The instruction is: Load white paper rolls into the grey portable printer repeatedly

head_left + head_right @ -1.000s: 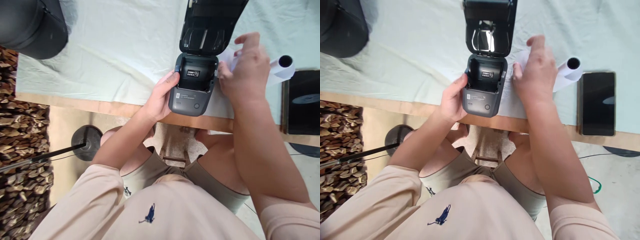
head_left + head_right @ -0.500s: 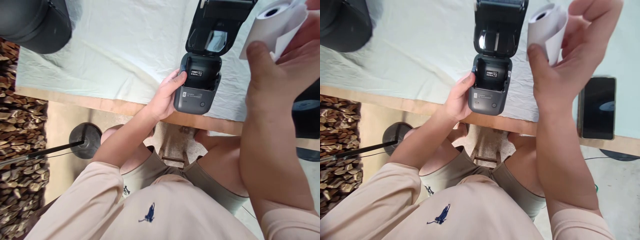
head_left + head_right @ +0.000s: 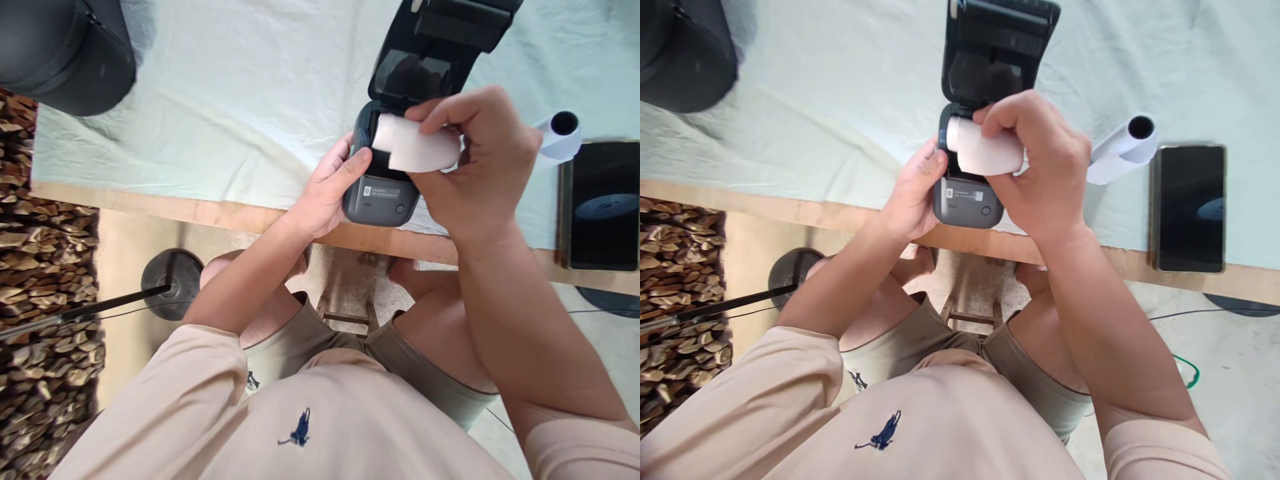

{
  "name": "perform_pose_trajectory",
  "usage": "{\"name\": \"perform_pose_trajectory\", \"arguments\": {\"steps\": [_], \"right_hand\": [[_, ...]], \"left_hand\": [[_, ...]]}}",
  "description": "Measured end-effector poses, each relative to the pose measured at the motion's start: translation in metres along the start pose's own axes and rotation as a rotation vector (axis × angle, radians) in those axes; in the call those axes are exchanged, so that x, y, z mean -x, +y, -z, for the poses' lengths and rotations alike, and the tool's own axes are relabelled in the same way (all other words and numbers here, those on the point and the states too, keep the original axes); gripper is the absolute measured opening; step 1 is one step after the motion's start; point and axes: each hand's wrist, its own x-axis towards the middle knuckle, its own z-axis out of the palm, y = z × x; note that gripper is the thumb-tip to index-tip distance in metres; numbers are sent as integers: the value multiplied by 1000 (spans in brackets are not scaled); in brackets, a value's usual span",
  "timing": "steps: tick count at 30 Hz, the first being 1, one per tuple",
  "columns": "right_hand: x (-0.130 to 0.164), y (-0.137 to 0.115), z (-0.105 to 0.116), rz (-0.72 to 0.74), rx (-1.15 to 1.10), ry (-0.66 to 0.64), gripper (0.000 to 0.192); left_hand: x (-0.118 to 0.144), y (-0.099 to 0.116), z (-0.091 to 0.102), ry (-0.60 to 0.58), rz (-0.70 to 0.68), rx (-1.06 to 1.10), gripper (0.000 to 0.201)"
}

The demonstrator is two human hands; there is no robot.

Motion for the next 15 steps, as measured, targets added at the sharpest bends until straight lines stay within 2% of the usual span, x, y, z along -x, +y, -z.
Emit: {"name": "perform_pose_trajectory", "arguments": {"steps": [3, 7, 10, 15], "right_hand": [[1, 2, 2, 23, -71, 55, 15], [2, 7, 7, 57, -28, 12, 20], [3, 8, 8, 77, 15, 5, 17], [4, 10, 4, 82, 56, -113, 11]], "left_hand": [[0, 0, 1, -14, 9, -29, 22], [0, -1, 2, -45, -14, 4, 20], [-1, -2, 2, -14, -19, 20, 21], [-1, -3, 0, 3, -16, 32, 17]]}}
